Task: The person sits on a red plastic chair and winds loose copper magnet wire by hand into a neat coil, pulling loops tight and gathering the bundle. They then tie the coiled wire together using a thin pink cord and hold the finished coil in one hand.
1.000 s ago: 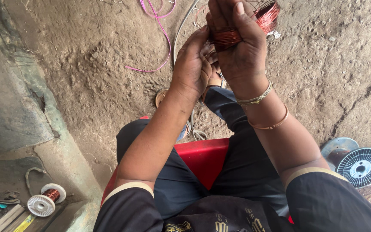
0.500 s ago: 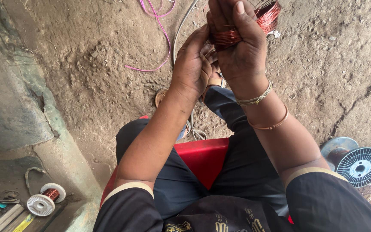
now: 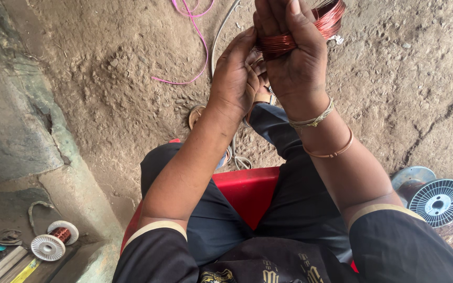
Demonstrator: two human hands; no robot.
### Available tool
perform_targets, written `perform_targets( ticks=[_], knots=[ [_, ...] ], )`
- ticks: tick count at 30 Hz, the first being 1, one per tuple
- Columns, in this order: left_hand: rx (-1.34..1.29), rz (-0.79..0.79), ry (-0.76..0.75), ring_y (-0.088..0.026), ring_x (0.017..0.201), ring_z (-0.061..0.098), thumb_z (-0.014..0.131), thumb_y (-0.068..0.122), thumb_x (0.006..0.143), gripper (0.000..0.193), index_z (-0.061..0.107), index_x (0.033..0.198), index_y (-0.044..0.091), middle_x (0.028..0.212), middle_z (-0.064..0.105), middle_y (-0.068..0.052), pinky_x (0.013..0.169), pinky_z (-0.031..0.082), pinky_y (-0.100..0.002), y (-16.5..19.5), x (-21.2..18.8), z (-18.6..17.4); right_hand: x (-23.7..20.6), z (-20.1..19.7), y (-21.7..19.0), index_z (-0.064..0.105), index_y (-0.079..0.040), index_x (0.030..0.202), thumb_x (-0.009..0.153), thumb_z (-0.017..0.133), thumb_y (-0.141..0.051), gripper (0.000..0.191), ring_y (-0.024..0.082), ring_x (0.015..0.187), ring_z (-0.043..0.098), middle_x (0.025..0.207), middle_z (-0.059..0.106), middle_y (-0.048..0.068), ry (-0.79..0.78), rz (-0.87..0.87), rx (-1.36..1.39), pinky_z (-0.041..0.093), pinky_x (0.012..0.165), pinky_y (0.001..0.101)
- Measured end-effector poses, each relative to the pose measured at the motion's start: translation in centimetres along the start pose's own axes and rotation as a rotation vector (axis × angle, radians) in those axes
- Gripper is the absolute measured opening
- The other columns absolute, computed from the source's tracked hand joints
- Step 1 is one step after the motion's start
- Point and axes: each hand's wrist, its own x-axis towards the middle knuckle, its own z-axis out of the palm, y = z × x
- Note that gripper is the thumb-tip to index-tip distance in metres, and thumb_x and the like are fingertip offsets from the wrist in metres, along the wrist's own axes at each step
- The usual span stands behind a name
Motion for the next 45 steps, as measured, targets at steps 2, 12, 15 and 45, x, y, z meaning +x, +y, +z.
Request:
perform_targets(
  ticks=[2,12,15,45],
  knots=[
    [0.003,0.005,-0.023,-0.014,0.083,0.050,0.071,0.034,0.098,0.033,0.067,0.123,0.013,0.102,0.061,-0.004,0.078,0.047,-0.034,0.0,-0.1,-0.1,0.0,0.0,0.0,0.056,-0.005,0.147,0.118,0.053,-0.014,0.030,0.023,0.142,0.058,0.145,0.064,0.008,-0.008,-0.001,0.001,0.042,0.120,0.0361],
    [0.028,-0.011,0.021,-0.019,0.095,0.063,0.068,0.034,0.095,0.037,0.064,0.123,0.011,0.113,0.067,-0.008,0.087,0.054,-0.040,0.5,-0.3,0.5,0.1,0.4,-0.3,0.056,-0.002,0.147,0.117,0.054,-0.014,0.033,0.025,0.139,0.059,0.143,0.064,0.011,0.035,0.022,-0.003,0.045,0.122,0.0377],
    [-0.012,0.064,-0.036,-0.015,0.093,0.054,0.070,0.029,0.102,0.037,0.066,0.134,0.011,0.117,0.066,-0.004,0.086,0.046,-0.037,0.4,-0.2,0.6,0.1,0.8,-0.1,0.057,-0.002,0.145,0.115,0.055,-0.014,0.032,0.025,0.139,0.059,0.142,0.064,0.010,0.028,0.014,-0.006,0.045,0.123,0.0376],
    [0.675,0.326,-0.328,-0.021,0.060,0.072,0.067,0.017,0.097,0.021,0.071,0.089,-0.001,0.071,0.074,-0.013,0.053,0.056,-0.034,8.8,11.1,9.9,3.0,2.1,-5.7,0.058,-0.004,0.132,0.117,0.043,-0.024,0.028,0.005,0.040,0.039,0.081,0.071,0.003,-0.003,-0.081,0.235,0.044,0.059,0.0218]
  ],
)
